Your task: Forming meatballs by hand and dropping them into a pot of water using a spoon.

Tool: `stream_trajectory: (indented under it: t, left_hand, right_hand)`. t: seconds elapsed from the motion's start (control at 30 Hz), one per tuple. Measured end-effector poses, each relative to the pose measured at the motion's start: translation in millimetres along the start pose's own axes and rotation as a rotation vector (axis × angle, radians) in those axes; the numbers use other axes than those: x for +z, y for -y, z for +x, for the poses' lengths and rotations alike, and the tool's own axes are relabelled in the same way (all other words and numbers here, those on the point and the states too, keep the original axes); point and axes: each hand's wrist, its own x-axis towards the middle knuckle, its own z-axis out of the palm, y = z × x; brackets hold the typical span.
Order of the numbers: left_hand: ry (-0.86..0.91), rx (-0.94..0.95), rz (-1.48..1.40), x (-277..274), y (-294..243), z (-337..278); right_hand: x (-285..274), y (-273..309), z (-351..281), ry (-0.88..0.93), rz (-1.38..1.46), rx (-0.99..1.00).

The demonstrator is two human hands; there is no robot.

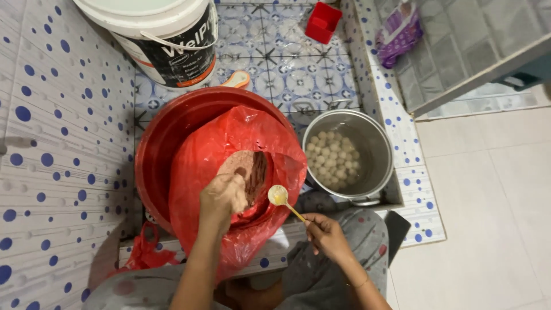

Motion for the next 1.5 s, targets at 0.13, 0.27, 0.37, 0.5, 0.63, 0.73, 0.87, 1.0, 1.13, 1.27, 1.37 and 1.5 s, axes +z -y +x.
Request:
stream_trajectory:
  t: [0.13, 0.27, 0.37, 0.5, 0.63, 0.73, 0.87, 1.0, 1.13, 1.27, 1.37, 1.5]
  left_hand:
    - [-0.093, -0.102, -0.002, -9.9, 32.7, 37.1]
    - [0.022, 0.046, -0.002, -17.0, 41.1, 43.6]
    - [0.03, 0.258, 0.194, -13.0, 27.3, 33.9]
    - [0.177, 0.201, 0.095, -15.8, 39.3, 35.4]
    - [0.268, 0.595, 0.135, -17.2, 24.2, 12.4]
    - [0.084, 0.033, 0.162, -8.1, -9.1, -22.7]
    - [0.081, 0.127, 0.029, -12.8, -0.4, -22.2]
    - [0.026, 0.051, 0.02, -13.4, 2.6, -23.4]
    - [0.012, 0.102, 0.149, -19.2, 14.4, -14.0]
    - [0.074, 0.086, 0.044, -18.7, 14.4, -13.2]
    - [0.132, 0.102, 0.063, -18.4, -5.1, -25.0]
    - [0.049, -0.078, 0.435, -14.0, -21.9, -15.8]
  right_hand:
    - [0.7, 18.5, 19.0, 0.01, 0.003, -0.013]
    - [0.2, 33.2, 16.0, -0.022, -0.024, -0.07]
    - [-1.7, 32.9, 5.9, -0.061, -0.037, -0.105]
    - [-1.0, 15.9, -17.3, -0.108, 0.027, -0.165]
    - [-4.8, -2.8, -33.3, -0.096, 0.029, -0.12]
    - [-2.0, 1.5, -44.4, -0.087, 0.006, -0.072]
    - [1.5, 6.6, -48.8, -0.099, 0.066, -0.102]
    - [8.8, 15.4, -50.0, -0.11, 0.039, -0.077]
    - [12.6, 14.3, -49.1, -0.101, 0.051, -0.084]
    - [11.5, 13.4, -46.7, -0.099, 0.057, -0.09]
    - [13.5, 16.2, -44.4, -0.094, 0.077, -0.091]
    - [20.1, 25.6, -45.1, -0.097, 0.068, -0.091]
